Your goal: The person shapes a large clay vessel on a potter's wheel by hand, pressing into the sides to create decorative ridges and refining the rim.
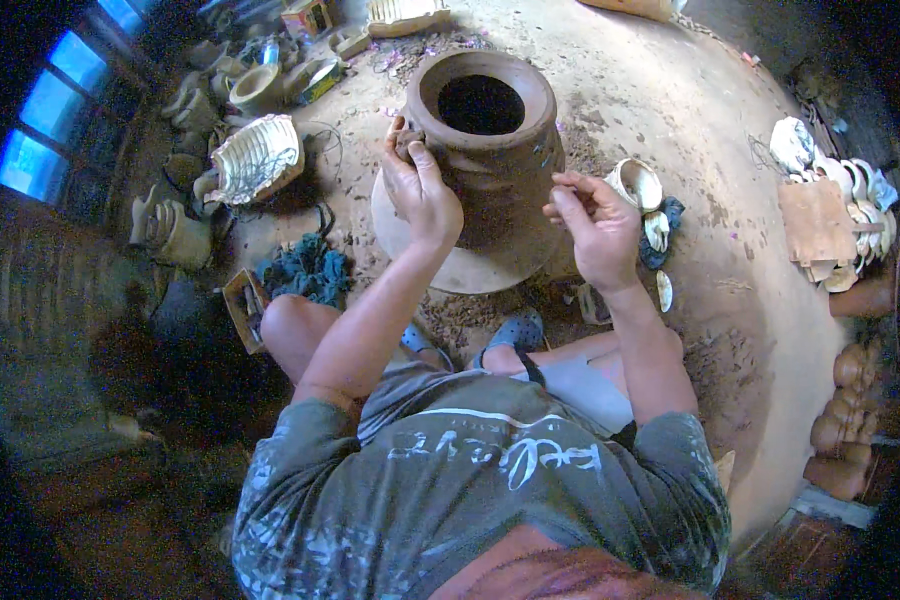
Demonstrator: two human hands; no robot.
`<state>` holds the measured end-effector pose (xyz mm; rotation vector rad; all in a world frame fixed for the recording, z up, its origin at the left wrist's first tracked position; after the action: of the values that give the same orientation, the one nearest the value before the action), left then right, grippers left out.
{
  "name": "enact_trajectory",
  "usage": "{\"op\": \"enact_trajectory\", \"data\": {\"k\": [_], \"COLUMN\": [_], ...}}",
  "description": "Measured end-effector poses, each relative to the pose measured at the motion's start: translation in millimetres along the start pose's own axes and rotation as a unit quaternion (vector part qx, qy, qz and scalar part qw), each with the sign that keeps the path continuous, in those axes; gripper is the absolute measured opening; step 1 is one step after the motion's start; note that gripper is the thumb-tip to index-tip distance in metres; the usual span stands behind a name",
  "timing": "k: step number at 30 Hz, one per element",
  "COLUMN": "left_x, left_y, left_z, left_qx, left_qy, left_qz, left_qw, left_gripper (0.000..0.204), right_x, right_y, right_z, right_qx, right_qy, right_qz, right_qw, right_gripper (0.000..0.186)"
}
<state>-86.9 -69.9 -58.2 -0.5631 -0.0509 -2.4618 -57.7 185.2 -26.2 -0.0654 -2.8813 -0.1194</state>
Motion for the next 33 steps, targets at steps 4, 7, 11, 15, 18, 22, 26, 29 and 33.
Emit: {"op": "enact_trajectory", "data": {"k": [4, 7, 11, 15, 18, 22, 26, 29, 33], "left_x": [9, 20, 36, 14, 2, 18, 38, 54, 81], "left_y": [5, 9, 12, 16, 11, 0, 1, 5, 2], "left_z": [-4, -10, -15, 13, 28, 3, 0, -6, -24], "left_qx": [-0.007, -0.031, -0.082, -0.001, 0.082, -0.031, -0.052, -0.056, -0.025], "left_qy": [-0.039, -0.027, 0.002, -0.023, -0.063, -0.037, -0.050, -0.022, -0.013], "left_qz": [0.041, 0.052, 0.031, 0.044, 0.053, 0.036, 0.012, 0.004, -0.043], "left_qw": [0.998, 0.998, 0.996, 0.999, 0.993, 0.998, 0.997, 0.998, 0.999], "left_gripper": [0.045, 0.043, 0.043, 0.045, 0.045, 0.044, 0.038, 0.035, 0.034], "right_x": [14, 26, 32, 28, 29, 33, 39, 38, 40], "right_y": [6, -2, -24, -54, -74, -98, -103, -102, -97], "right_z": [-8, -20, -64, -94, -103, -107, -106, -106, -98], "right_qx": [-0.087, -0.033, -0.216, -0.262, -0.272, -0.324, -0.300, -0.292, -0.275], "right_qy": [0.014, 0.049, 0.211, 0.370, 0.422, 0.440, 0.457, 0.456, 0.469], "right_qz": [0.007, 0.011, 0.001, 0.019, 0.008, -0.021, -0.017, -0.017, -0.030], "right_qw": [0.996, 0.998, 0.953, 0.891, 0.865, 0.837, 0.837, 0.841, 0.839], "right_gripper": [0.025, 0.020, 0.013, 0.009, 0.012, 0.006, 0.005, 0.005, 0.005]}}
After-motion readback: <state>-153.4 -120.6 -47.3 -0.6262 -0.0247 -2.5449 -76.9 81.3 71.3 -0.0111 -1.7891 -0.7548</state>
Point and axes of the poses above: each hand's wrist, its own x-axis towards the middle knuckle, its own y-axis out of the back of the hand, z = x × y, the point moved 10 cm from there along x, towards the middle knuckle, and after that the axes turned 4 degrees about z, right-handed, at the moved point
